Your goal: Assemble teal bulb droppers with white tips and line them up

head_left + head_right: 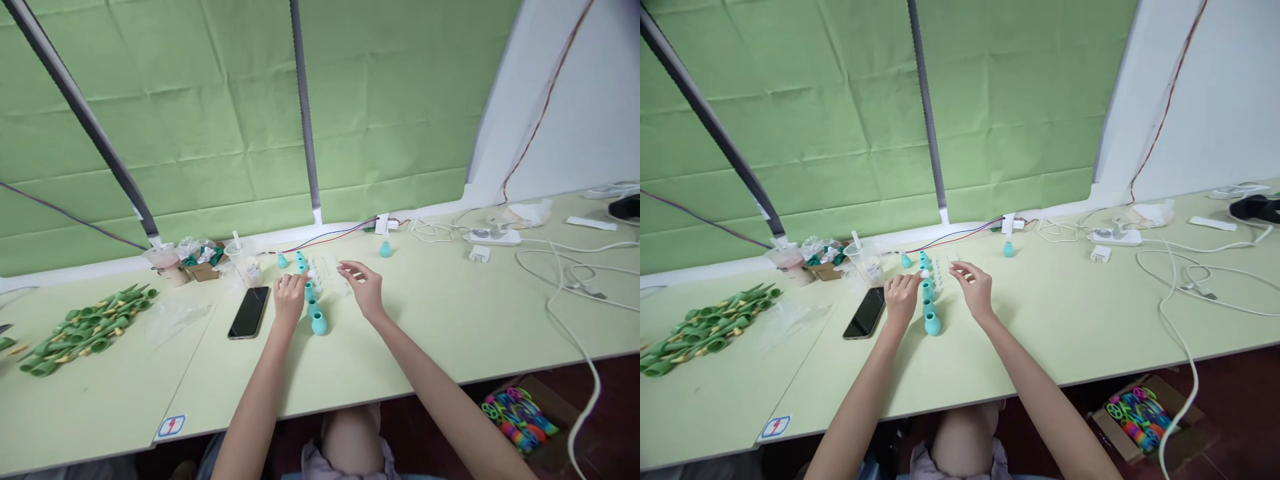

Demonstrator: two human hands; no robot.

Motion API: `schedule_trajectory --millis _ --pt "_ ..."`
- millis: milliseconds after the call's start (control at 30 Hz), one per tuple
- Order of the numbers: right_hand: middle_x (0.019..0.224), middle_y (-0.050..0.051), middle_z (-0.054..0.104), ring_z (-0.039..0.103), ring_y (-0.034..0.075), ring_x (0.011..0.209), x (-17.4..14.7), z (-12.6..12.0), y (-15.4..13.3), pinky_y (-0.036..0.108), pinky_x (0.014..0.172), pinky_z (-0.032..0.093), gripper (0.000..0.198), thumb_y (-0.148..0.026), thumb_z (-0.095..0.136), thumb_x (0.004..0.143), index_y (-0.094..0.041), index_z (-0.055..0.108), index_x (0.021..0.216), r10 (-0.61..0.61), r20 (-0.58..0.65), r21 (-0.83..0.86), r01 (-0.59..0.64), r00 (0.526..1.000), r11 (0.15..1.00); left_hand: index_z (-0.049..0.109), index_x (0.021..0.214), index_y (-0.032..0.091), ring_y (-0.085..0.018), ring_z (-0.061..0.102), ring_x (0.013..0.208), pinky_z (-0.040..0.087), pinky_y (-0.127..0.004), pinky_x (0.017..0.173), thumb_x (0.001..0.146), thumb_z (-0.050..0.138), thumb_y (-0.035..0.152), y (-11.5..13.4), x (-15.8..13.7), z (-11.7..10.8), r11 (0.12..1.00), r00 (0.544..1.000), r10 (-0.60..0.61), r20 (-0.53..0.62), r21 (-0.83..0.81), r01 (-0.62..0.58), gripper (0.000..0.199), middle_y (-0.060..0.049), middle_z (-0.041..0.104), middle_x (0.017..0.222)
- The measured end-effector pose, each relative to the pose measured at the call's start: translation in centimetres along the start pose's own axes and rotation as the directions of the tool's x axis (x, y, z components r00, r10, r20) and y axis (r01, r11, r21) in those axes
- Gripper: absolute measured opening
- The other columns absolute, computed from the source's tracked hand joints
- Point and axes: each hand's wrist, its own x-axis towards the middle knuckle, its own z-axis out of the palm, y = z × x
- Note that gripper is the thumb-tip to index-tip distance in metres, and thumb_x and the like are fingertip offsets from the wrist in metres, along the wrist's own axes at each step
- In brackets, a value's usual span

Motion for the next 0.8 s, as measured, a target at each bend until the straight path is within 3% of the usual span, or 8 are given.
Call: schedule_trajectory --millis 100,167,333,567,800 --pt "0.081 0.000 0.069 0.060 0.016 0.073 1.2 0.2 1.4 0.027 0.061 0.044 0.011 -0.031 0.060 0.076 -0.027 0.070 0.080 -0.065 0.118 -0.230 0.091 0.991 0.969 0.061 0.093 0.021 -0.019 0.051 0.069 0.026 -0.032 0.062 0.085 0.048 0.020 -1.6 -0.1 0.6 0.995 0.995 -0.097 0.021 -0.001 0.097 0.016 -0.004 0.064 0.071" --pt "0.079 -0.001 0.069 0.060 0.018 0.076 2.3 1.0 2.1 0.028 0.065 0.043 0.010 -0.027 0.061 0.076 -0.029 0.070 0.078 -0.068 0.251 -0.404 0.169 0.966 0.899 0.062 0.092 0.021 -0.020 0.050 0.069 0.026 -0.032 0.061 0.084 0.047 0.018 -2.4 -0.4 1.1 0.992 0.992 -0.126 0.021 -0.011 0.126 0.017 -0.004 0.065 0.073" --pt "0.085 0.004 0.070 0.062 0.019 0.081 5.2 4.3 2.7 0.027 0.067 0.042 0.021 -0.012 0.054 0.078 -0.024 0.070 0.087 0.082 0.592 -0.641 0.408 0.801 0.650 0.064 0.084 0.022 -0.019 0.049 0.068 0.026 -0.031 0.059 0.084 0.046 0.020 -3.5 -1.1 2.1 0.984 0.986 -0.164 0.039 -0.061 0.166 0.018 -0.005 0.065 0.073" --pt "0.090 0.010 0.068 0.062 0.017 0.082 7.5 6.6 4.6 0.021 0.068 0.041 0.024 -0.004 0.053 0.073 -0.016 0.070 0.083 0.238 0.654 -0.698 0.452 0.718 0.555 0.067 0.090 0.024 -0.020 0.050 0.076 0.031 -0.032 0.063 0.084 0.046 0.017 -4.1 -1.7 2.6 0.955 0.928 -0.282 0.245 -0.020 0.295 0.023 -0.004 0.066 0.083" --pt "0.095 0.009 0.065 0.060 0.016 0.086 8.0 7.1 4.6 0.020 0.071 0.039 0.022 -0.005 0.052 0.074 -0.015 0.068 0.086 0.312 0.729 -0.673 0.555 0.610 0.489 0.067 0.092 0.022 -0.020 0.049 0.076 0.034 -0.032 0.063 0.084 0.044 0.016 -4.5 -1.7 2.8 0.937 0.926 -0.295 0.234 -0.117 0.328 0.025 -0.006 0.066 0.084"
